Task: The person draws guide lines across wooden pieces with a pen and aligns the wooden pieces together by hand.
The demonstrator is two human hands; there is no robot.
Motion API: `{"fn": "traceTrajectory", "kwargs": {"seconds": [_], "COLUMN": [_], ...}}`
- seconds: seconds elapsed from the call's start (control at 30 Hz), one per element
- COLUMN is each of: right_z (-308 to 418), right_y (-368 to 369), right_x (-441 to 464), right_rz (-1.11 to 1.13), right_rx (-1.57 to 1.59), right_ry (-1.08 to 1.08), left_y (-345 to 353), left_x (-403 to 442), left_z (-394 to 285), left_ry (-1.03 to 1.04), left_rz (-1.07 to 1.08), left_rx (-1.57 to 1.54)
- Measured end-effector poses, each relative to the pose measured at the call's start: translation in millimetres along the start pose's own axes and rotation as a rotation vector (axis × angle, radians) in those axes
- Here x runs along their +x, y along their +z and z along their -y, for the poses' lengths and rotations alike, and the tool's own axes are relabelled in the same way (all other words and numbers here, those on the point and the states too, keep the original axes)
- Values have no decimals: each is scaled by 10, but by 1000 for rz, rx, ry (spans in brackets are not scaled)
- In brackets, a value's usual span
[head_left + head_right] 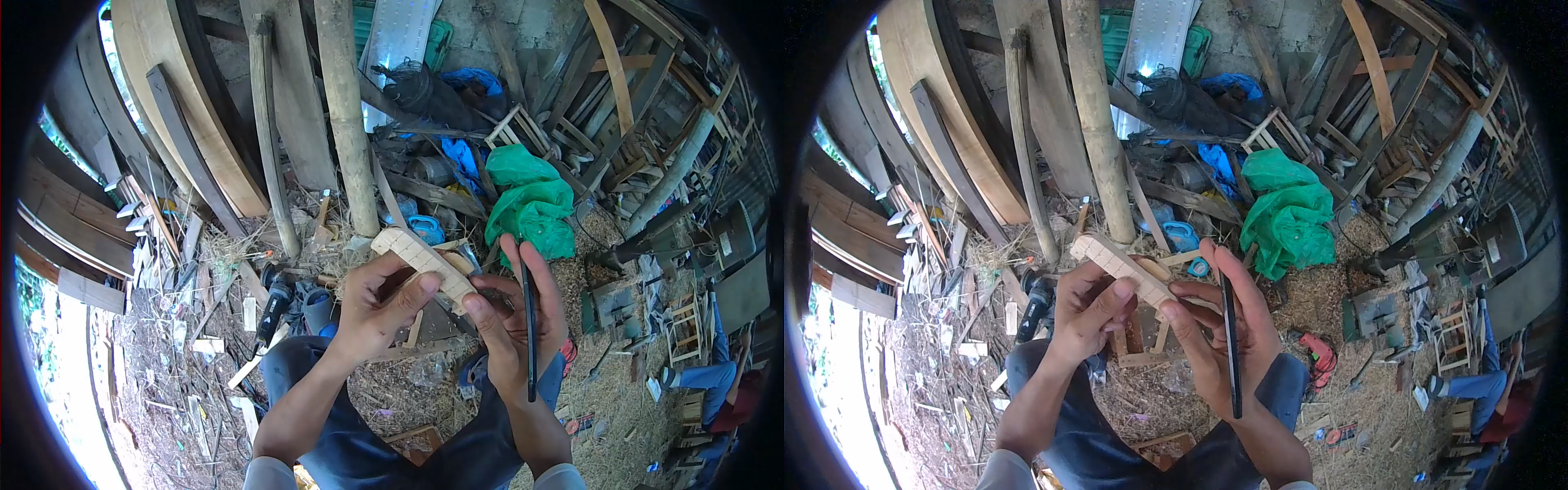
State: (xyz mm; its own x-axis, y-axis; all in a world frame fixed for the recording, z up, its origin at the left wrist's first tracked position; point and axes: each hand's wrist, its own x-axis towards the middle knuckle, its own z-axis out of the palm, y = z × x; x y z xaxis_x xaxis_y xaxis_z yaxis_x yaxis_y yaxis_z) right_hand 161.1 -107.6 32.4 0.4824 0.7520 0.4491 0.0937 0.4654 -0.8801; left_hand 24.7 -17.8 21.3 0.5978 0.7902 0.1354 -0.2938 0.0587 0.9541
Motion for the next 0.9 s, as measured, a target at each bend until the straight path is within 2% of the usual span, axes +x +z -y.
{"fn": "traceTrajectory", "kwargs": {"seconds": [0.5, 0.6, 0.67, 0.77, 0.8, 0.83, 0.9], "right_z": [-5, -97, -179, -209, -44, -47, -75], "right_y": [1, -34, -231, -405, -208, -216, -252], "right_x": [5, 32, 68, 140, 107, 96, 77], "right_rz": [7, -42, 17, 130, -10, -10, 99], "right_rx": [6, 31, -245, -225, -28, -37, -151], "right_ry": [46, -39, -115, -144, -23, -26, -164], "left_y": [8, -2, -40, -34, -27, -22, 2], "left_x": [26, 40, 41, 61, 55, 47, 43], "left_z": [-4, -16, -45, -37, -49, -69, -62], "left_ry": [11, 27, -32, 1, 2, -16, -34], "left_rz": [2, -46, -37, -22, -19, -2, 20], "left_rx": [-36, 7, 69, 144, 137, 176, 211]}}
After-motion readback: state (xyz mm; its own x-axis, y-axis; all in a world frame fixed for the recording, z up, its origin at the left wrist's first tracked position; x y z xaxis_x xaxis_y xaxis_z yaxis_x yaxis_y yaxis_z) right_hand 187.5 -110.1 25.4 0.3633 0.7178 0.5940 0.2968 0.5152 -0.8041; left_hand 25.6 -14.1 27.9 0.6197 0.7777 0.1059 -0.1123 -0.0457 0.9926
